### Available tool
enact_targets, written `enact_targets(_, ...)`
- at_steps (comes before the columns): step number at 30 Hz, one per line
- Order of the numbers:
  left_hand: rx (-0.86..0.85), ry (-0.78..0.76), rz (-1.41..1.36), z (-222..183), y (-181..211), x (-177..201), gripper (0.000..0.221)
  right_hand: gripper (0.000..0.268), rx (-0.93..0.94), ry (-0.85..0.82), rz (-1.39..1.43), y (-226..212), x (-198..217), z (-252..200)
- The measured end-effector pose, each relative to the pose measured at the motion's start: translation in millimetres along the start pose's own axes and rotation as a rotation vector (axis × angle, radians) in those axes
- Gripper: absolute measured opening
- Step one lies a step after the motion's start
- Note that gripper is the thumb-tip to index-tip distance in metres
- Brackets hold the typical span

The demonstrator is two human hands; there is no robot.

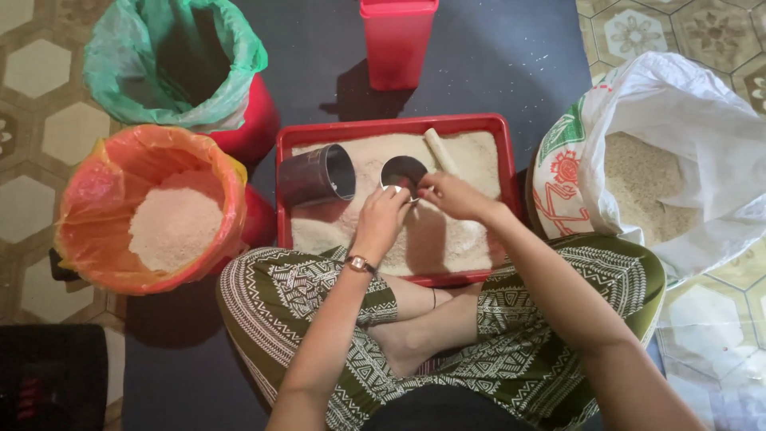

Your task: The person transfers rice grains by scooping them from a bag with a cup and pouring them into a tray, then pours rice between various cups and a bag, and finally pours sand from cups into a bucket. The person uses both hands to manipulate the cups and occasionally repositions a wooden stick in the tray.

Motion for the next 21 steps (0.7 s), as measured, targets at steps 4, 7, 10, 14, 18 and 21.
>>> enact_targets(4,0.162,-0.013,-0.057,-5.0,-5.9,11.1,0.027,0.038,-0.014,0.044,-0.065,-3.2,-6.3,4.3)
enact_targets(7,0.238,0.254,-0.079,9.2,50.4,73.0,0.069,0.046,-0.072,0.333,0.155,-58.3,34.6,-17.5)
enact_targets(10,0.06,0.564,-0.668,31.6,116.1,88.4,0.068,0.063,0.024,0.665,0.676,-22.0,37.8,-4.7)
enact_targets(14,-0.066,0.433,-0.922,79.2,177.1,26.1,0.082,0.044,0.411,-0.088,2.026,-4.2,51.2,-22.7)
enact_targets(18,0.332,0.071,-1.32,135.5,142.1,-33.9,0.09,0.083,0.248,0.558,1.225,-88.1,84.6,-86.7)
enact_targets(21,0.43,-0.202,-1.759,140.4,157.6,-7.2,0.099,0.067,0.462,0.611,0.358,-84.1,77.8,-74.8)
Point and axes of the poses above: each hand's wrist, its own z-axis towards the middle knuckle, its own x-axis out of the back of the hand, y = z × x, the point moved 1 cm from there along z, towards the middle knuckle, and after that the axes turned 4 degrees about -z, right-handed, at the moved point
